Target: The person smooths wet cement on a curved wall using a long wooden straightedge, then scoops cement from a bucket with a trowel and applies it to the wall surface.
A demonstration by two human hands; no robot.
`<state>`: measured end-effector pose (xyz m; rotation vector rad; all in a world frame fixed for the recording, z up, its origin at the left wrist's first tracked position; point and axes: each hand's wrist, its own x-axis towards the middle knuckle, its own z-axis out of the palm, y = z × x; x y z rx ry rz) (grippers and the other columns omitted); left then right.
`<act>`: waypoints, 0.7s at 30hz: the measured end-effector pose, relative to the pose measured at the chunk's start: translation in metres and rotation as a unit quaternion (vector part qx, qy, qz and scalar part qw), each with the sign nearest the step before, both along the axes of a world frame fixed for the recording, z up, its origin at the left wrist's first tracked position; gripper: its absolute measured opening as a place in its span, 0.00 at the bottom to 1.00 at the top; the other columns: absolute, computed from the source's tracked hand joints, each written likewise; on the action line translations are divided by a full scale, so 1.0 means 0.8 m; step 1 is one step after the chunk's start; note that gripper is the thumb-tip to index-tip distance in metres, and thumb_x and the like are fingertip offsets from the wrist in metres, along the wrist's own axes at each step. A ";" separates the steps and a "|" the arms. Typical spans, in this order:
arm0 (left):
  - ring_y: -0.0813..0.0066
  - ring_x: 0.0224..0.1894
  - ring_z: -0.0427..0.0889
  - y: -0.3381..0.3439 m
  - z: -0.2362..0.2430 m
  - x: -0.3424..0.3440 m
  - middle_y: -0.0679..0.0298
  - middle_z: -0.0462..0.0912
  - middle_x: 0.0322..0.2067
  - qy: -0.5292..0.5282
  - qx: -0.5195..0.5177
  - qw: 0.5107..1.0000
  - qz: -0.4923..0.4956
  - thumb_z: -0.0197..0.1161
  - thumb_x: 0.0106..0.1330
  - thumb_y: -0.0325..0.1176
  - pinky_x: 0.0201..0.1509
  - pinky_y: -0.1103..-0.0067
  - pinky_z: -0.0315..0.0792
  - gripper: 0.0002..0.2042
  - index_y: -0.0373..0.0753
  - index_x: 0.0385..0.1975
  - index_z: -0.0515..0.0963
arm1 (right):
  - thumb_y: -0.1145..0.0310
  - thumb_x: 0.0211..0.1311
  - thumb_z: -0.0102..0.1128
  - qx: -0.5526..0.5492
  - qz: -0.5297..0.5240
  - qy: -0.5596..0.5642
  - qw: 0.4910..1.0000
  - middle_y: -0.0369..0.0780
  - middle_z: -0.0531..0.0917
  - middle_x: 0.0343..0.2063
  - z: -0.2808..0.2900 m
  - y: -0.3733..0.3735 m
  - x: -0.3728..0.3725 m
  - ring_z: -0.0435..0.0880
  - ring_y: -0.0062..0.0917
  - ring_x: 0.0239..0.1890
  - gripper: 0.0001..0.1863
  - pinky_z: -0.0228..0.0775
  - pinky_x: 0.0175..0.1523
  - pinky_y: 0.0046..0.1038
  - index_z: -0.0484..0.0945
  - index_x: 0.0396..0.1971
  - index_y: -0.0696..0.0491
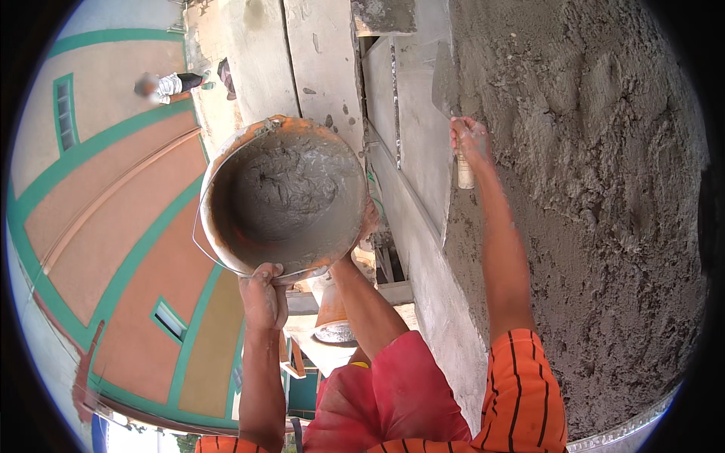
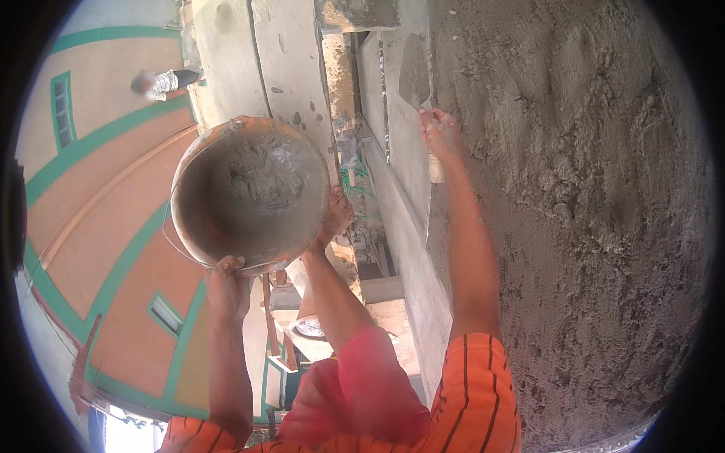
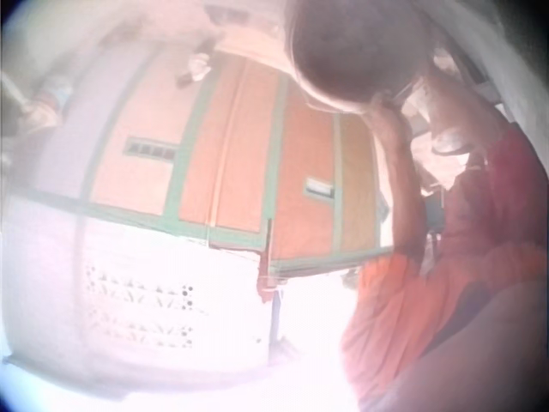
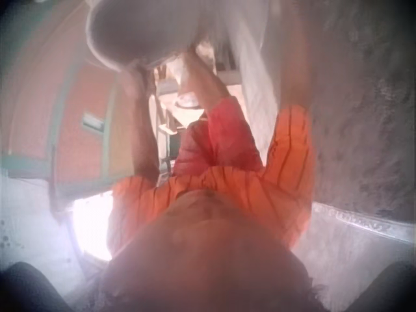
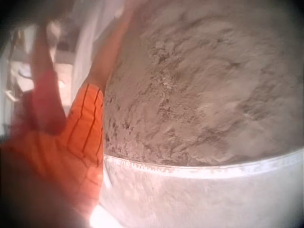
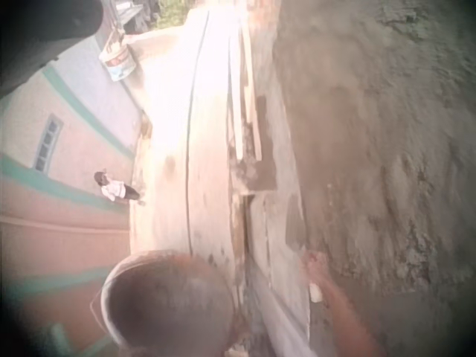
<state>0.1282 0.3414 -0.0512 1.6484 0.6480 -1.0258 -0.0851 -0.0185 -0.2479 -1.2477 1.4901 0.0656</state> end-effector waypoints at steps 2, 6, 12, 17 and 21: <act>0.67 0.36 0.72 -0.005 -0.001 0.007 0.60 0.69 0.29 0.023 -0.023 0.999 -0.026 0.44 0.59 0.25 0.46 0.60 0.75 0.07 0.33 0.23 0.68 | 0.58 0.60 0.58 -0.103 -0.050 0.097 0.989 0.36 0.81 0.25 -0.122 -0.024 -0.054 0.80 0.25 0.26 0.14 0.73 0.36 0.30 0.78 0.33 0.55; 0.68 0.36 0.72 0.019 -0.003 0.013 0.61 0.69 0.29 0.008 -0.012 1.000 -0.022 0.44 0.60 0.25 0.46 0.63 0.74 0.07 0.34 0.22 0.68 | 0.57 0.60 0.57 -0.287 0.004 0.168 0.943 0.43 0.85 0.30 -0.133 -0.008 -0.052 0.84 0.33 0.35 0.19 0.72 0.46 0.38 0.78 0.42 0.57; 0.68 0.36 0.74 0.036 -0.026 0.012 0.60 0.69 0.31 0.015 0.013 1.000 -0.017 0.47 0.59 0.22 0.45 0.65 0.75 0.04 0.31 0.28 0.70 | 0.57 0.64 0.55 -0.256 0.010 0.174 0.951 0.42 0.81 0.22 0.031 0.056 -0.057 0.80 0.28 0.27 0.19 0.70 0.36 0.33 0.75 0.43 0.59; 0.65 0.37 0.77 0.033 -0.041 0.007 0.58 0.71 0.34 0.006 0.006 0.999 -0.046 0.50 0.58 0.19 0.44 0.66 0.78 0.09 0.25 0.38 0.69 | 0.56 0.67 0.54 -0.281 -0.024 0.160 0.946 0.39 0.77 0.19 0.186 0.104 -0.065 0.76 0.23 0.23 0.19 0.68 0.31 0.30 0.74 0.40 0.60; 0.64 0.41 0.79 -0.001 -0.021 0.000 0.55 0.72 0.38 -0.012 -0.034 0.997 -0.061 0.52 0.59 0.21 0.45 0.65 0.80 0.11 0.24 0.41 0.69 | 0.56 0.67 0.55 -0.263 -0.034 0.169 0.949 0.40 0.77 0.19 0.263 0.130 -0.084 0.75 0.23 0.22 0.20 0.67 0.30 0.29 0.75 0.42 0.60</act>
